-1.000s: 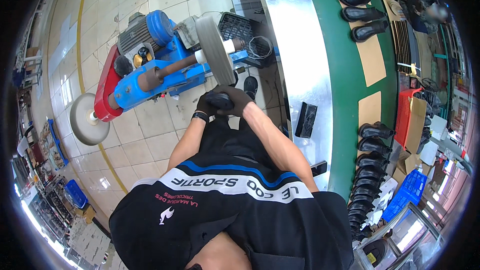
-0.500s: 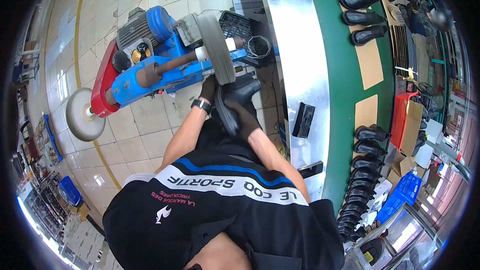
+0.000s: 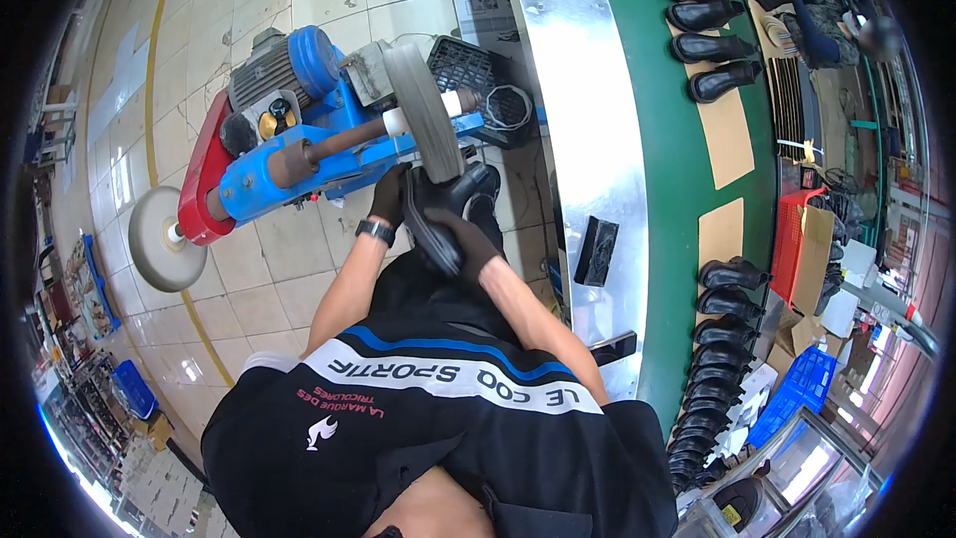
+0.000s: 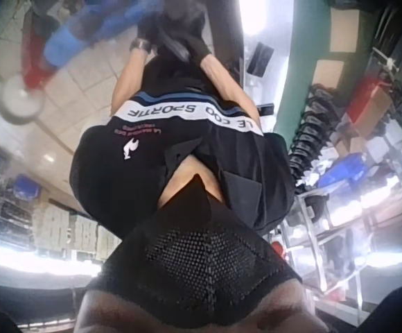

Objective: The person repeatedly picks up black leather boots from a conveyor belt and presses them against a rotating buffing wheel to polish the surface. The worker handles the boots one at a time, rotating them to cover different areas before placing them back on the belt.

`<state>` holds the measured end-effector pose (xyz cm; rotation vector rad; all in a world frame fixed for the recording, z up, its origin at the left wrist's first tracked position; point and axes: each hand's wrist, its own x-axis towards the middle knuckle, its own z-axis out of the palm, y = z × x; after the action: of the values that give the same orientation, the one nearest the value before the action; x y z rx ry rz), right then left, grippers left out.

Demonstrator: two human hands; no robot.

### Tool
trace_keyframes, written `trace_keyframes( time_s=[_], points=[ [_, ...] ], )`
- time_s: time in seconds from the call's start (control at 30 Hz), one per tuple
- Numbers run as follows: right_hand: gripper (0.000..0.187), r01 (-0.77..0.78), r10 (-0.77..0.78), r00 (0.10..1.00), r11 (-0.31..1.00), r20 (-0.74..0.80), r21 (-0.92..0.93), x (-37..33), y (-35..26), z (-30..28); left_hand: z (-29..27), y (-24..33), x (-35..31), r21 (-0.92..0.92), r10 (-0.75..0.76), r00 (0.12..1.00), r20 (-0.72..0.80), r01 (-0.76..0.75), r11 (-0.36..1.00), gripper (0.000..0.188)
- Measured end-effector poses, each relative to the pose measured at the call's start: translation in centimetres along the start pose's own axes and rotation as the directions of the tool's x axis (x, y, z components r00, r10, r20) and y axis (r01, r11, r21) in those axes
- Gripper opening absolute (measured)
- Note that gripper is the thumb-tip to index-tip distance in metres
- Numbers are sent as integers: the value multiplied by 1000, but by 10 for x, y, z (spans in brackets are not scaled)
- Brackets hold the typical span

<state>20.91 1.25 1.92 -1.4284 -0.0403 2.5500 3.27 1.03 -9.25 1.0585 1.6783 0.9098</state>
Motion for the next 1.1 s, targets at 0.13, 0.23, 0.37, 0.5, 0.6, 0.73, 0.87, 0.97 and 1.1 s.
trace_keyframes(
  time_s=[0.13, 0.23, 0.37, 0.5, 0.6, 0.73, 0.87, 0.97, 1.1],
  points=[
    [54, 124, -125, 992, 962, 13, -241, -54, 24, 2, 7, -45, -41, -660, -199, 973, -113, 76, 748, 38],
    [81, 478, -596, 803, 660, -17, -580, -68, 37, -3, 8, 14, -46, 14, 65, 963, -262, -64, 998, 34],
    [100, 195, -721, 691, 127, 44, -973, -97, 21, 27, 14, 55, -50, 139, 53, 906, -421, 7, 990, 34],
    [104, 163, -551, 831, 106, 79, -981, -81, 17, 5, 4, 76, -58, -330, -227, 929, -291, 125, 936, 42],
    [98, 373, -602, 783, 250, 158, -893, -86, 19, -7, 11, 1, -43, -944, -252, 922, 295, 321, 70, 54],
    [92, 400, -579, 789, 227, 208, -888, -95, 21, 3, 38, -60, -15, -890, 176, 881, 438, 398, 222, 52],
    [85, 501, -641, 734, 288, 224, -816, -107, 29, -3, 26, -8, -19, -723, 376, 734, 565, 661, -204, 48],
    [74, 517, -567, 820, 676, 77, -525, -109, 25, -1, 25, -10, -9, -810, 454, 759, 467, 573, -126, 57],
    [56, 345, -345, 938, 938, -27, 38, -93, 21, -26, 18, 17, -11, -632, 313, 929, 200, -122, 765, 61]
  ],
)
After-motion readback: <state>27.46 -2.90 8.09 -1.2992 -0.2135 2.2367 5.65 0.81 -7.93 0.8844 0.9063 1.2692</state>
